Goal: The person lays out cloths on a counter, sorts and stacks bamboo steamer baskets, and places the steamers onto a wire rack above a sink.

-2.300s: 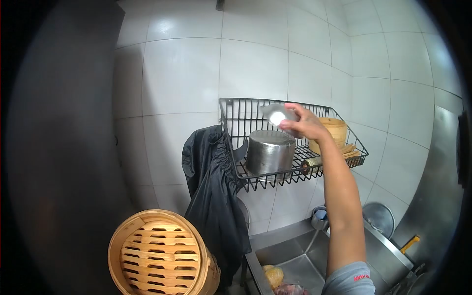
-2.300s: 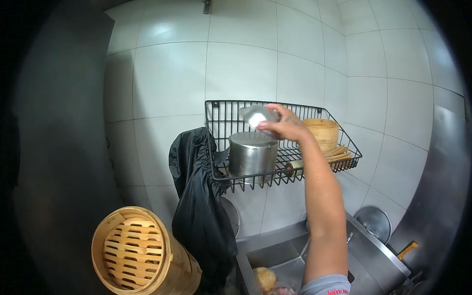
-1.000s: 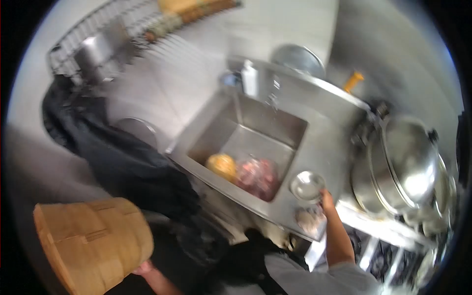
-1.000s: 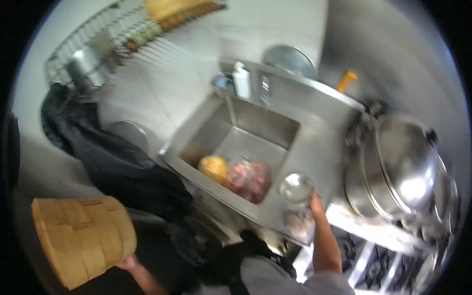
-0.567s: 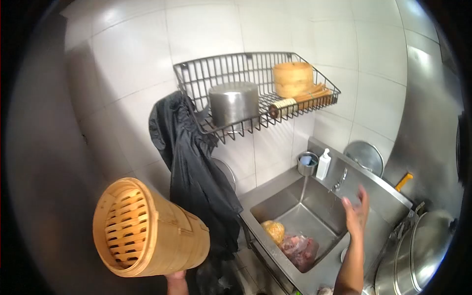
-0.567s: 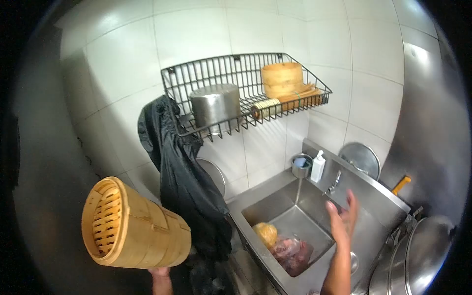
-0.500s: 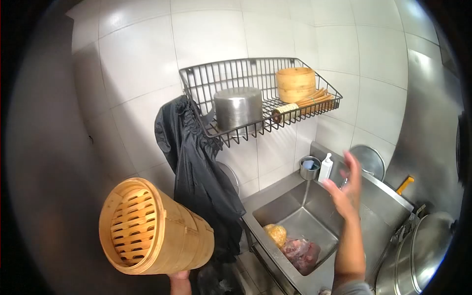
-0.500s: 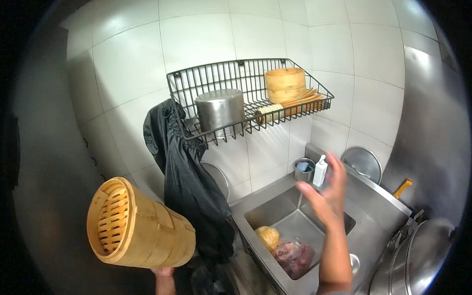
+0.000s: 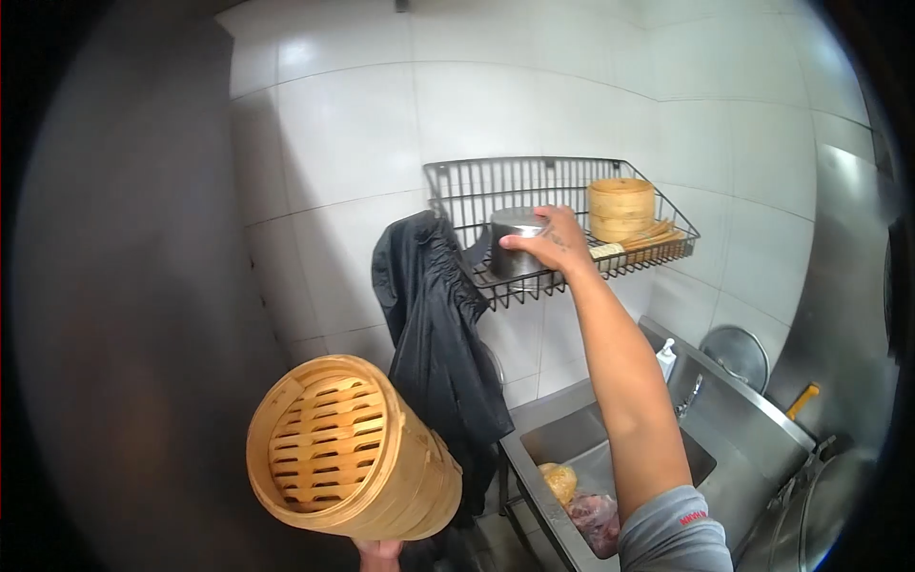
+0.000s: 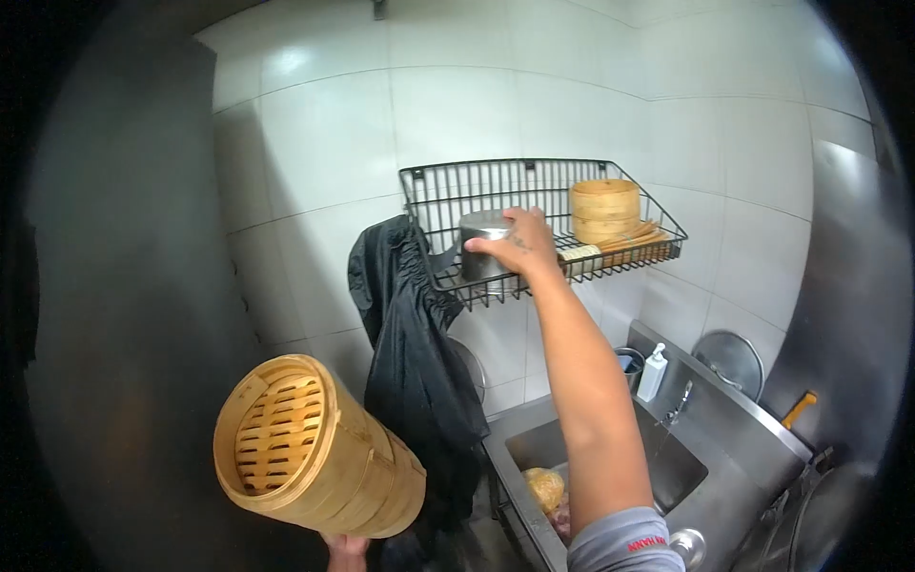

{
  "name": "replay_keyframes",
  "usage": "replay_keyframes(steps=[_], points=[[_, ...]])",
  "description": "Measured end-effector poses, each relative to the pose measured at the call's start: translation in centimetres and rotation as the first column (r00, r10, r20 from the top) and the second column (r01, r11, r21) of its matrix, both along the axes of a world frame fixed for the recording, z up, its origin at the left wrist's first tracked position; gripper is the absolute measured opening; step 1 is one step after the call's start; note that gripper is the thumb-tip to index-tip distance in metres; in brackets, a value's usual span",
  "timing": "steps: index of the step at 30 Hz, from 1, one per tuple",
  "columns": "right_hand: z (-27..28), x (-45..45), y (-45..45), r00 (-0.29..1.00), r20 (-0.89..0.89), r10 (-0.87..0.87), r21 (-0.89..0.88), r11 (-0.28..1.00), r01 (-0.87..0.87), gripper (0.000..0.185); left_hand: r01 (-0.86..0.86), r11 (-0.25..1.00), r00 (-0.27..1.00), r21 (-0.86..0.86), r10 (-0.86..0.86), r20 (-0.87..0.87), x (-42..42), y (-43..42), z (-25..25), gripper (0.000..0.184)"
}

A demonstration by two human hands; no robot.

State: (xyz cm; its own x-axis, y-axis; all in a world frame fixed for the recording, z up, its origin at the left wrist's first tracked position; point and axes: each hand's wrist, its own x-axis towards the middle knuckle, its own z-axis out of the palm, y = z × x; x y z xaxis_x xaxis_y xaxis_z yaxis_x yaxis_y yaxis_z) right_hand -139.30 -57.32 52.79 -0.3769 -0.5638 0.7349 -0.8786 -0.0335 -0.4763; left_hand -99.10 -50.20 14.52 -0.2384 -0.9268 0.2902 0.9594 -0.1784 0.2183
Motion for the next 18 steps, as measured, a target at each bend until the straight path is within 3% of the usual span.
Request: replay_keyframes(steps=[4, 6, 8, 10, 11, 14, 16, 17, 18], points=[[0.7, -0.3, 0.0, 0.993, 0.115, 0.007, -0.276, 0.961, 0.025, 0.09, -0.049, 0.998, 0.998, 0.028, 0.048, 0.033, 0.2, 0.6, 1.2, 0.07], [1.2, -1.6, -0.7, 0.987, 0.109, -0.115, -0.552, 0.819, 0.156, 0.088, -0.066, 0.998, 0.996, 0.021, 0.065, 0.053, 0.2, 1.3, 2.5, 0.07], [2.3, -2.0, 1.7, 0.967, 0.239, 0.086, -0.67, 0.736, 0.1, 0.082, -0.037, 0.998, 0.998, 0.049, 0.034, 0.056, 0.5, 1.9, 3.4, 0.069], [1.4, -0.4, 6.1, 0.842, 0.343, 0.417, -0.81, 0.585, 0.04, 0.075, -0.043, 0.998, 0.996, 0.051, 0.039, 0.084, 0.4, 1.4, 3.0, 0.07], [0.0, 0.0, 8.2, 0.695, 0.35, 0.628, -0.858, 0.512, -0.031, 0.072, -0.049, 0.998, 0.994, 0.047, 0.044, 0.103, 0.2, 1.4, 2.8, 0.07], [-8.9, -0.7, 12.7, 0.398, 0.256, 0.881, -0.946, 0.313, -0.083, 0.064, -0.021, 0.999, 0.994, -0.03, 0.024, 0.102, -0.6, 2.7, 3.5, 0.07], [-14.9, 1.5, 17.2, 0.332, 0.316, 0.889, -0.946, 0.324, 0.035, 0.066, 0.045, 0.999, 0.992, 0.02, -0.046, 0.115, -0.6, 2.4, 3.1, 0.07], [-18.9, 0.9, 19.1, 0.244, 0.385, 0.89, -0.922, 0.384, 0.053, 0.068, 0.066, 0.996, 0.996, -0.059, -0.061, 0.069, -0.7, 2.4, 3.2, 0.07], [-22.0, 0.2, 20.8, 0.234, 0.405, 0.884, -0.912, 0.408, 0.041, 0.071, 0.099, 0.987, 0.995, -0.127, -0.097, 0.025, -1.2, 2.4, 3.3, 0.071]])
